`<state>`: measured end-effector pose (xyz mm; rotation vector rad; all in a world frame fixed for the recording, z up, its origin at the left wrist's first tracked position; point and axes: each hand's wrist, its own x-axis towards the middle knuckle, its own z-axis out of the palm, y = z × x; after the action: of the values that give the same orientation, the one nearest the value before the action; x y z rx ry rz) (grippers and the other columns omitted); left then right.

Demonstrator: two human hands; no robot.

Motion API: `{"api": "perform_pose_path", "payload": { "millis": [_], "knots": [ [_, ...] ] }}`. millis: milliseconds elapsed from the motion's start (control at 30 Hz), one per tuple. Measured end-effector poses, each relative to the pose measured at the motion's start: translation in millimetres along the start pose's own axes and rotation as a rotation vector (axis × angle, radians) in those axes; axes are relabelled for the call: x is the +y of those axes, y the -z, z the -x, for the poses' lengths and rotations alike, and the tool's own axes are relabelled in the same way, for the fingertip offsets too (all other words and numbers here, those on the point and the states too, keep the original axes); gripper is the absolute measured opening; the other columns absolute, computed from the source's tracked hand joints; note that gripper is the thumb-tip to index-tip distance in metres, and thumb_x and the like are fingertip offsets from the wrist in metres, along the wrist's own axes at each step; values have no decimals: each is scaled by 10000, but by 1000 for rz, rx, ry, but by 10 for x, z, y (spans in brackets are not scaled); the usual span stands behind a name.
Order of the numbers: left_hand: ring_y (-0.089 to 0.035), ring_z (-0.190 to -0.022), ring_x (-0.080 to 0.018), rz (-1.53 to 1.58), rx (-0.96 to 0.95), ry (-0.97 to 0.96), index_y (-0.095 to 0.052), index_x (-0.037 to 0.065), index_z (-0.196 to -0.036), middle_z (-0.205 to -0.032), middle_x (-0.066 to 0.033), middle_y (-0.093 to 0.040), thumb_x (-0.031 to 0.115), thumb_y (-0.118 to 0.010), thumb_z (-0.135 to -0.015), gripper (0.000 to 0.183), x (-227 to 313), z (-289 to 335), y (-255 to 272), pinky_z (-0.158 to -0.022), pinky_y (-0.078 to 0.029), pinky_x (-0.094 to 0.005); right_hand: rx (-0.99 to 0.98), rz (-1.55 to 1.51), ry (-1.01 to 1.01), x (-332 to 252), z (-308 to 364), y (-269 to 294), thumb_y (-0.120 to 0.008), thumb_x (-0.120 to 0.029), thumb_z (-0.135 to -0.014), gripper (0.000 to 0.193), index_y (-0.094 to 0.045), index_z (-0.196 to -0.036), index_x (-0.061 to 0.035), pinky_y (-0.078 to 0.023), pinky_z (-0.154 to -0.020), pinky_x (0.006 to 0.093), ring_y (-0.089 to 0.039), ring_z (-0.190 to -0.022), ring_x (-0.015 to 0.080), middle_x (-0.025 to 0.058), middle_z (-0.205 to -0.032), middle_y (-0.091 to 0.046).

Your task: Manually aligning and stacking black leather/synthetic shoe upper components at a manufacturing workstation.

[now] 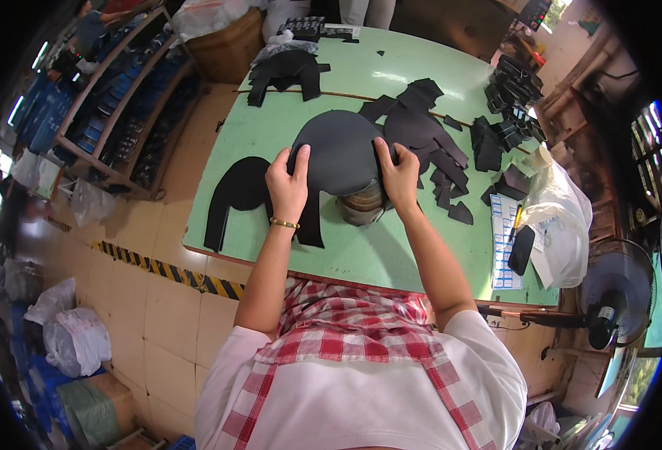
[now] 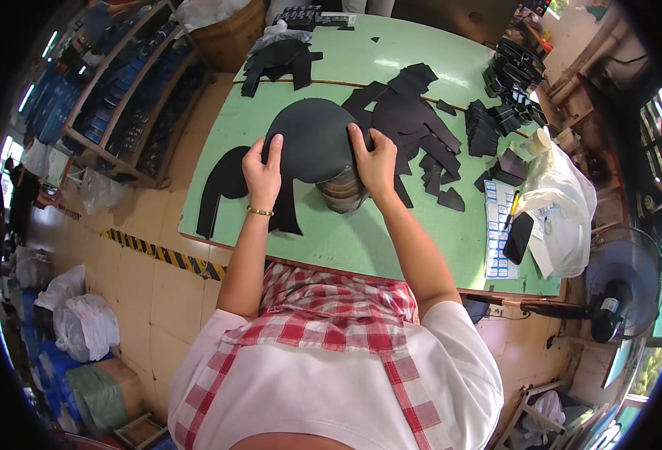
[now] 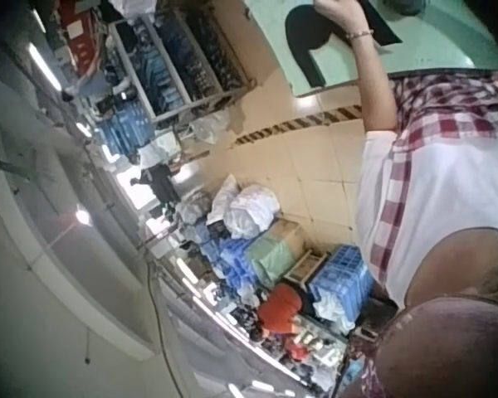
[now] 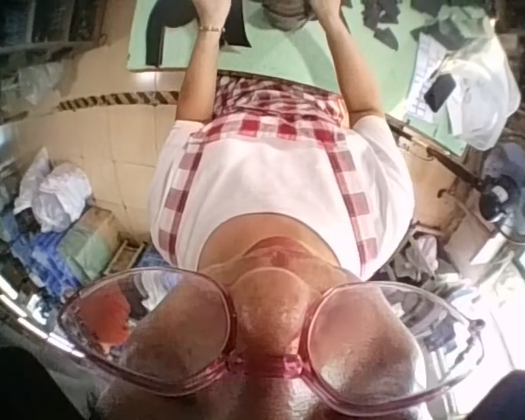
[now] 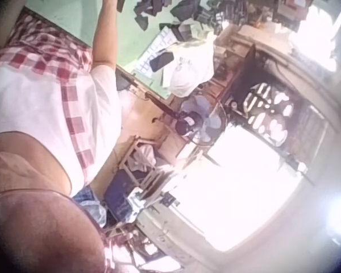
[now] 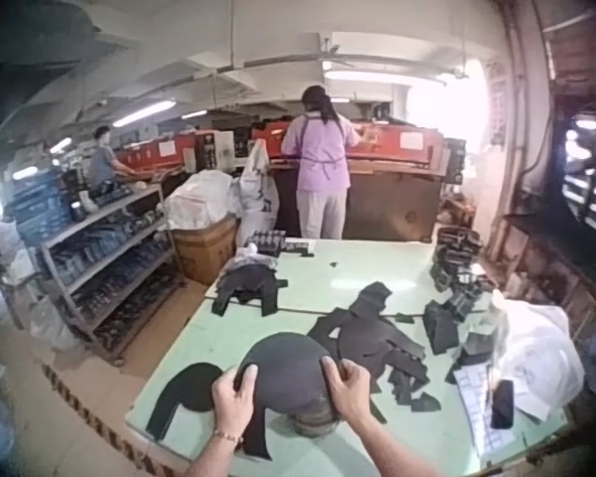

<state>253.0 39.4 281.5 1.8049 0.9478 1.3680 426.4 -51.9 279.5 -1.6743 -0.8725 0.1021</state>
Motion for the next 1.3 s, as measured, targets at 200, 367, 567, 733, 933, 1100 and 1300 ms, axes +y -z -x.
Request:
{"api": "perform_pose_path", "payload": {
  "millis": [200, 367, 567, 733, 933, 1100, 1300],
  "knots": [
    [-244, -548, -109, 112, -42, 99, -333, 0, -637, -549, -29, -265, 324, -655, -880, 517, -216, 102, -294, -466, -253, -313, 49, -123, -131, 342, 133, 8, -635, -345, -892, 550, -348, -589, 13, -222, -460, 313, -251, -551, 82, 6, -550, -259],
    [-230, -535, -91, 137, 6, 115, -322, 15, -609, -542, -6, -242, 293, -688, -859, 523, -235, 241, -460, -449, -218, -304, 81, -181, -153, 493, 271, 2, -633, -327, -901, 531, -342, -598, -3, -198, -461, 294, -245, -561, 65, -19, -563, -259],
    [-235, -543, -42, 143, -14, 116, -349, 24, -607, -548, 54, -267, 258, -648, -895, 477, -266, 404, -486, -456, -190, -266, 111, -245, -123, 567, 427, -3, -601, -283, -929, 486, -355, -605, -18, -196, -466, 279, -243, -562, 59, -41, -563, -272],
    [-238, -537, -44, 131, -28, 56, -366, 4, -613, -544, 40, -268, 220, -603, -924, 446, -272, 524, -480, -454, -193, -268, 101, -302, -129, 642, 572, 7, -554, -253, -958, 450, -383, -610, -25, -193, -470, 265, -248, -560, 45, -66, -565, -295],
    [-248, -481, -95, 146, -51, 74, -407, -11, -600, -487, -59, -293, 237, -595, -921, 446, -248, 620, -430, -426, -218, -313, 56, -371, -150, 772, 707, 32, -502, -258, -983, 456, -402, -601, -31, -190, -473, 252, -255, -559, 35, -82, -573, -311],
    [-272, -475, -77, 241, -125, 177, -453, -21, -618, -487, -32, -321, 242, -581, -928, 426, -223, 693, -405, -429, -233, -294, -2, -422, -207, 868, 748, 89, -494, -272, -986, 472, -407, -582, -44, -184, -473, 257, -252, -554, 32, -89, -578, -333],
    [-294, -505, -61, 27, -101, 29, -511, -16, -650, -508, 6, -353, 234, -580, -931, 382, 8, 504, 46, -437, -246, -276, -94, -510, -414, 404, 716, 310, -502, -293, -981, 442, -483, -593, -81, -227, -477, 212, -303, -545, 4, -111, -580, -403]
  ]
}}
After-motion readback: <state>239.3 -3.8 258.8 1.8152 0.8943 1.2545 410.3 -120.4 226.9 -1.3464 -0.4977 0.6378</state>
